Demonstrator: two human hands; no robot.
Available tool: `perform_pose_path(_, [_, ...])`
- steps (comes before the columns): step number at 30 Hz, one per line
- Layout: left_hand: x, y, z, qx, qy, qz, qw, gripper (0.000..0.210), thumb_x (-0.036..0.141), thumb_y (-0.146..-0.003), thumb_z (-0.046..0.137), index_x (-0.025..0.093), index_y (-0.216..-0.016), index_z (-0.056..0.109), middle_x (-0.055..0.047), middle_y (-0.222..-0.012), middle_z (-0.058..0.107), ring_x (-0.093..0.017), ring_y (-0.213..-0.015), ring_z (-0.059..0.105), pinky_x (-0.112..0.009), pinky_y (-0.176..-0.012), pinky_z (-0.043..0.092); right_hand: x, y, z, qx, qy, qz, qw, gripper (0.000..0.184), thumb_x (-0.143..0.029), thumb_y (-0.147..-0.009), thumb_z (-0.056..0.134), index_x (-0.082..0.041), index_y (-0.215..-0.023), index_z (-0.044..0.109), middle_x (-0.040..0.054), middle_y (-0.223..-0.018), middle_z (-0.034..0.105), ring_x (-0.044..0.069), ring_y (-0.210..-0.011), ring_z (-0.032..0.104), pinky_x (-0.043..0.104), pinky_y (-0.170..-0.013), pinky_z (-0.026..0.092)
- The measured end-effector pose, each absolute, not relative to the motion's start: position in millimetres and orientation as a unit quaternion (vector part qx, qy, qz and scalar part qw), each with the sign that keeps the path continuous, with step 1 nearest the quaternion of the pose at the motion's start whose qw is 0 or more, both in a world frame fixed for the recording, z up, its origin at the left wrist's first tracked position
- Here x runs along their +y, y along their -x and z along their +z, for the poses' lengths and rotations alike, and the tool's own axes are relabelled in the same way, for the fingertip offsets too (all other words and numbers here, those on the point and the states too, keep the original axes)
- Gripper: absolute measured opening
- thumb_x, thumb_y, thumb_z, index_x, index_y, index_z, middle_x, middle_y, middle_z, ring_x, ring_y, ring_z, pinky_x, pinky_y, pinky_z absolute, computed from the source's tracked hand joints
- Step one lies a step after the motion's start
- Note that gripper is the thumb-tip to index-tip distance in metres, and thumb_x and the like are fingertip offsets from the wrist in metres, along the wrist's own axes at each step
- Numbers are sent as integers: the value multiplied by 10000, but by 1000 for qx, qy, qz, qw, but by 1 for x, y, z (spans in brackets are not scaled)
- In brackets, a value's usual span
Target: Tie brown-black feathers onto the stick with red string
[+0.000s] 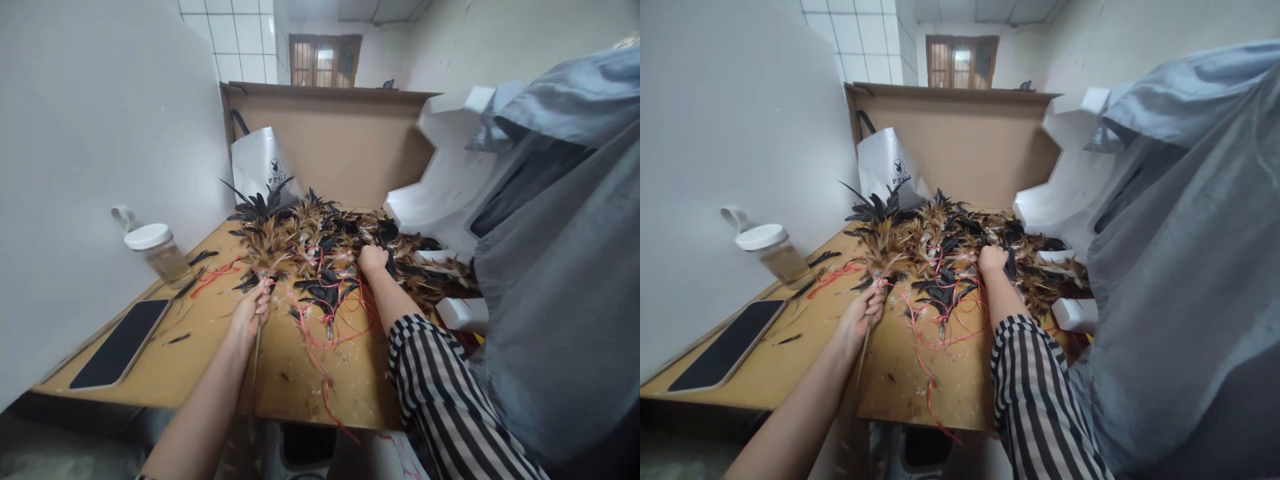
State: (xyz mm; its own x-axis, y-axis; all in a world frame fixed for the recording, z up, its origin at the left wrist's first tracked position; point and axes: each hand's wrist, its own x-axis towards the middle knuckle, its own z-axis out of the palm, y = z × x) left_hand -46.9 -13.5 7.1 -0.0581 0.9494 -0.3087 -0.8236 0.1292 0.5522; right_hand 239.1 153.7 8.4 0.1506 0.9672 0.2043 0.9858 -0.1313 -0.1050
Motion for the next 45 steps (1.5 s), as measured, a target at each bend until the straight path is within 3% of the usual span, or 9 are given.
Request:
perform_pose_path(4, [-13, 46, 6, 324, -97, 648, 682, 171, 83, -898, 380, 76, -848, 543, 49, -562, 406, 14, -320, 283, -72, -244, 167, 157, -249, 15, -579, 744, 64, 328, 206, -247, -747, 583, -111, -842, 706, 165, -888, 686, 256, -883, 616, 333, -762, 431])
perform_pose_path(7, [-13, 44, 7, 320, -96, 646, 686, 171, 86, -898, 385, 82, -835, 543, 49, -557, 413, 11, -320, 287, -75, -244, 168, 153, -252, 30, -488, 649, 243, 531, 171, -299, -703, 625, -146, -761, 677, 50, -678, 671, 172, -651, 603, 257, -596, 430])
perform_pose_path(9, [-13, 43, 7, 318, -98, 644, 689, 172, 88, -899, 385, 80, -834, 544, 48, -554, 416, 11, -321, 289, -75, -244, 170, 144, -250, 42, -432, 551, 383, 603, 155, -288, -661, 661, -157, -742, 645, 2, -596, 634, 123, -527, 551, 228, -511, 403])
perform_pose_path(13, [-14, 42, 7, 321, -99, 643, 689, 166, 75, -890, 393, 80, -819, 543, 44, -555, 426, 10, -323, 289, -77, -245, 176, 114, -236, 54, -405, 379, 601, 576, 170, -235, -621, 711, -173, -724, 591, -17, -591, 625, 89, -482, 536, 196, -467, 405])
perform_pose_path(20, [-14, 37, 3, 348, -127, 651, 662, 24, 68, -802, 555, 86, -789, 562, 42, -562, 442, 19, -335, 258, -77, -262, 154, 68, -176, 57, -416, 279, 722, 478, 221, -166, -615, 749, -174, -661, 533, -24, -583, 628, 82, -524, 576, 180, -509, 458])
perform_pose_path(24, [-12, 35, -3, 361, -166, 662, 636, 83, 106, -732, 653, 71, -775, 592, 31, -568, 473, 22, -353, 270, -78, -279, 152, 52, -131, 58, -432, 270, 735, 447, 265, -210, -575, 786, -172, -650, 535, -17, -570, 625, 90, -531, 570, 186, -499, 431])
perform_pose_path(30, [-9, 37, -13, 367, -193, 681, 603, 190, 177, -626, 745, 89, -663, 581, 20, -554, 495, 12, -369, 307, -93, -296, 148, 42, -84, 38, -436, 320, 694, 476, 332, -323, -466, 809, -167, -549, 528, -52, -477, 532, 67, -458, 445, 199, -443, 288])
perform_pose_path(38, [-8, 36, -12, 390, -201, 676, 592, 191, 185, -623, 726, 90, -688, 575, 7, -548, 525, 0, -366, 323, -110, -306, 147, 38, -65, 13, -418, 336, 671, 512, 325, -335, -406, 803, -166, -553, 568, -34, -531, 585, 97, -530, 501, 246, -587, 389])
perform_pose_path(45, [-13, 32, -4, 388, -213, 664, 603, 321, 392, -680, 693, 98, -734, 577, -11, -566, 553, -16, -376, 359, -119, -307, 166, 39, -64, 8, -431, 362, 635, 529, 322, -368, -416, 780, -172, -545, 560, -38, -524, 567, 94, -516, 485, 234, -564, 386])
